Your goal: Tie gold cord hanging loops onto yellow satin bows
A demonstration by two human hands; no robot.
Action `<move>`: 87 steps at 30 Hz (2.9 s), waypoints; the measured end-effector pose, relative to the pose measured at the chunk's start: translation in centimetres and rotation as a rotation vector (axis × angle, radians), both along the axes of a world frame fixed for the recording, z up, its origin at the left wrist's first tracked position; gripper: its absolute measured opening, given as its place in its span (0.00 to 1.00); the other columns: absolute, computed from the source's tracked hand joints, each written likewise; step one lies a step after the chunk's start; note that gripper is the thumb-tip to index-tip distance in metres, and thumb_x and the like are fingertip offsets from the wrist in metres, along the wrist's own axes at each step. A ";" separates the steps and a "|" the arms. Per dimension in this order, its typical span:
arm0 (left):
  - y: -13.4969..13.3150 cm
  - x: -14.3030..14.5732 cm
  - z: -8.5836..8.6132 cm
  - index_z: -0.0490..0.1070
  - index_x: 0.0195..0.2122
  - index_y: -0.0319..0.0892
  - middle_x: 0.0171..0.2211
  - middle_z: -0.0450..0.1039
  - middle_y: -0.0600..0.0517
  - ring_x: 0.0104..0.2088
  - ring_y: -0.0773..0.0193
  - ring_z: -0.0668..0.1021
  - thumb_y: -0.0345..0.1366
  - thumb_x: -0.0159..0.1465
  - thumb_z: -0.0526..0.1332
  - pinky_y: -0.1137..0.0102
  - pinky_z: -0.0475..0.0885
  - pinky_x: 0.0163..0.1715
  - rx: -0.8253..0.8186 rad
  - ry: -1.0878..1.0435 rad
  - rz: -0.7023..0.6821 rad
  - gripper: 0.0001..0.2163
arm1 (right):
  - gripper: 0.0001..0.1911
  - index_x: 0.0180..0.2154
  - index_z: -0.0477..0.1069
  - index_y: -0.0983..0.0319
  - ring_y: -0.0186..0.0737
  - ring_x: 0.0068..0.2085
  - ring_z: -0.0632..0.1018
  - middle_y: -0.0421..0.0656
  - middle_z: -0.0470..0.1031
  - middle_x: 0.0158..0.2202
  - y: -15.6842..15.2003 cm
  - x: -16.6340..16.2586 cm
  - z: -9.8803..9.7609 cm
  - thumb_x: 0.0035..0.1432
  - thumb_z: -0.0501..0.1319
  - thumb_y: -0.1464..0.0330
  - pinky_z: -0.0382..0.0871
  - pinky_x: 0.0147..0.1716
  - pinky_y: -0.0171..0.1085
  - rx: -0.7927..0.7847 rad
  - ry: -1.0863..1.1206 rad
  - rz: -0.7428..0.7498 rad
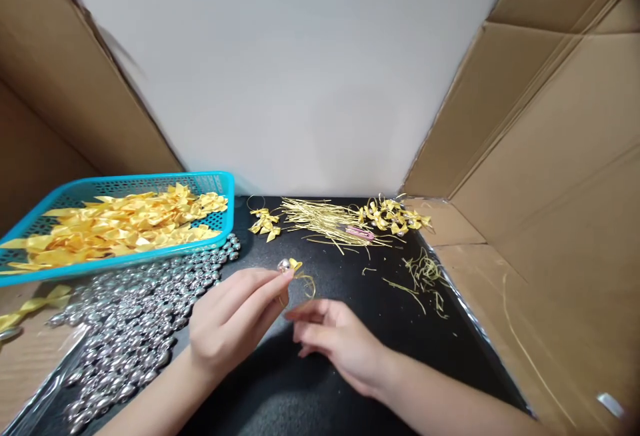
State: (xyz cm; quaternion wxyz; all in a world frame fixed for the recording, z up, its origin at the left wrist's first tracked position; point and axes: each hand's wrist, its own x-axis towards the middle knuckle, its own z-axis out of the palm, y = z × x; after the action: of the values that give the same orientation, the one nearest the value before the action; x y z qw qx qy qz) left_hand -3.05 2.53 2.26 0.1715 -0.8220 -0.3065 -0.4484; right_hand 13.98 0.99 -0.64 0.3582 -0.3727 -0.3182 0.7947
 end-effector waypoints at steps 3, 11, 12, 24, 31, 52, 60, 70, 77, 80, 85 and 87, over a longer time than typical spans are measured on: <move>-0.7 0.2 0.2 0.74 0.42 0.33 0.33 0.78 0.46 0.35 0.64 0.79 0.22 0.60 0.63 0.71 0.75 0.38 -0.022 0.028 -0.042 0.10 | 0.22 0.36 0.77 0.61 0.29 0.28 0.67 0.36 0.70 0.27 -1.3 -1.2 0.4 0.35 0.76 0.64 0.60 0.29 0.31 -0.015 0.191 -0.146; -1.6 2.2 0.4 0.74 0.39 0.33 0.31 0.77 0.49 0.31 0.69 0.77 0.17 0.57 0.64 0.75 0.73 0.34 -0.102 -0.136 -0.043 0.10 | 0.19 0.23 0.73 0.62 0.29 0.27 0.64 0.35 0.69 0.23 -2.0 -0.9 1.6 0.31 0.78 0.61 0.56 0.30 0.32 -0.083 0.234 -0.405; -1.6 2.2 0.4 0.74 0.39 0.33 0.31 0.77 0.49 0.31 0.69 0.78 0.17 0.57 0.64 0.75 0.73 0.34 -0.105 -0.131 -0.039 0.10 | 0.20 0.22 0.72 0.62 0.29 0.26 0.62 0.34 0.68 0.22 -2.1 -0.8 1.8 0.31 0.78 0.61 0.55 0.30 0.32 -0.092 0.250 -0.407; -2.1 2.2 0.2 0.74 0.41 0.33 0.32 0.76 0.49 0.32 0.69 0.78 0.21 0.59 0.63 0.76 0.73 0.33 -0.140 -0.156 -0.035 0.09 | 0.21 0.31 0.82 0.54 0.30 0.23 0.56 0.32 0.56 0.15 -2.8 -1.1 1.3 0.40 0.70 0.47 0.50 0.30 0.36 0.149 0.247 -0.397; -2.0 2.0 -0.1 0.74 0.42 0.34 0.33 0.76 0.48 0.34 0.68 0.78 0.20 0.59 0.63 0.76 0.73 0.35 -0.159 -0.193 -0.055 0.10 | 0.24 0.36 0.81 0.56 0.28 0.20 0.53 0.31 0.55 0.13 -2.9 -1.4 1.4 0.43 0.68 0.46 0.51 0.28 0.35 0.077 0.316 -0.362; -2.2 3.1 -0.5 0.74 0.39 0.39 0.30 0.77 0.51 0.30 0.68 0.79 0.20 0.58 0.62 0.76 0.75 0.29 -0.311 -0.322 -0.080 0.10 | 0.23 0.30 0.74 0.61 0.28 0.22 0.51 0.31 0.53 0.18 -1.8 -0.6 1.7 0.44 0.69 0.48 0.50 0.28 0.33 -0.026 0.516 -0.190; -2.3 2.9 -0.1 0.74 0.39 0.39 0.30 0.76 0.52 0.29 0.69 0.78 0.22 0.59 0.62 0.77 0.74 0.28 -0.357 -0.375 -0.072 0.09 | 0.22 0.28 0.70 0.61 0.30 0.23 0.54 0.32 0.56 0.19 -1.3 -0.6 1.9 0.43 0.70 0.50 0.48 0.29 0.34 0.135 0.482 -0.117; -2.1 2.9 -0.7 0.74 0.38 0.39 0.30 0.77 0.50 0.29 0.67 0.79 0.21 0.58 0.63 0.75 0.76 0.29 -0.277 -0.317 -0.091 0.10 | 0.22 0.26 0.78 0.60 0.27 0.21 0.52 0.30 0.53 0.14 -1.1 -0.4 1.4 0.36 0.73 0.49 0.54 0.30 0.34 -0.063 0.435 -0.237; -1.8 3.0 -0.6 0.75 0.38 0.39 0.29 0.77 0.51 0.29 0.67 0.79 0.21 0.57 0.63 0.75 0.76 0.28 -0.235 -0.320 -0.090 0.10 | 0.23 0.36 0.80 0.56 0.27 0.20 0.50 0.29 0.54 0.13 -2.1 -0.7 1.9 0.41 0.70 0.48 0.54 0.28 0.33 -0.105 0.475 -0.266; -1.7 3.0 -0.6 0.74 0.38 0.38 0.29 0.77 0.51 0.29 0.67 0.79 0.20 0.57 0.63 0.76 0.75 0.29 -0.220 -0.313 -0.099 0.09 | 0.27 0.41 0.79 0.58 0.27 0.19 0.52 0.30 0.57 0.13 -2.3 -0.9 1.9 0.44 0.69 0.47 0.54 0.28 0.33 -0.055 0.430 -0.297; -1.7 3.1 -0.3 0.75 0.39 0.37 0.28 0.78 0.50 0.29 0.66 0.79 0.21 0.58 0.62 0.75 0.76 0.29 -0.177 -0.255 -0.082 0.09 | 0.28 0.38 0.79 0.62 0.26 0.17 0.53 0.31 0.59 0.12 -2.4 -1.0 2.1 0.44 0.68 0.46 0.53 0.26 0.34 -0.022 0.352 -0.343; -1.7 3.1 -0.2 0.75 0.39 0.38 0.28 0.78 0.50 0.29 0.66 0.80 0.21 0.59 0.62 0.75 0.77 0.29 -0.158 -0.234 -0.066 0.09 | 0.29 0.37 0.78 0.63 0.26 0.17 0.53 0.30 0.59 0.11 -2.4 -1.1 2.2 0.42 0.69 0.46 0.52 0.25 0.34 -0.045 0.344 -0.358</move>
State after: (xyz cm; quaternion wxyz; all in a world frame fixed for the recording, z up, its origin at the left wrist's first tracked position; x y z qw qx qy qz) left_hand 0.07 0.86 2.07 0.0545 -0.7847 -0.3315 -0.5210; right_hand 12.90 -1.43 1.56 0.5339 -0.2904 -0.1639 0.7770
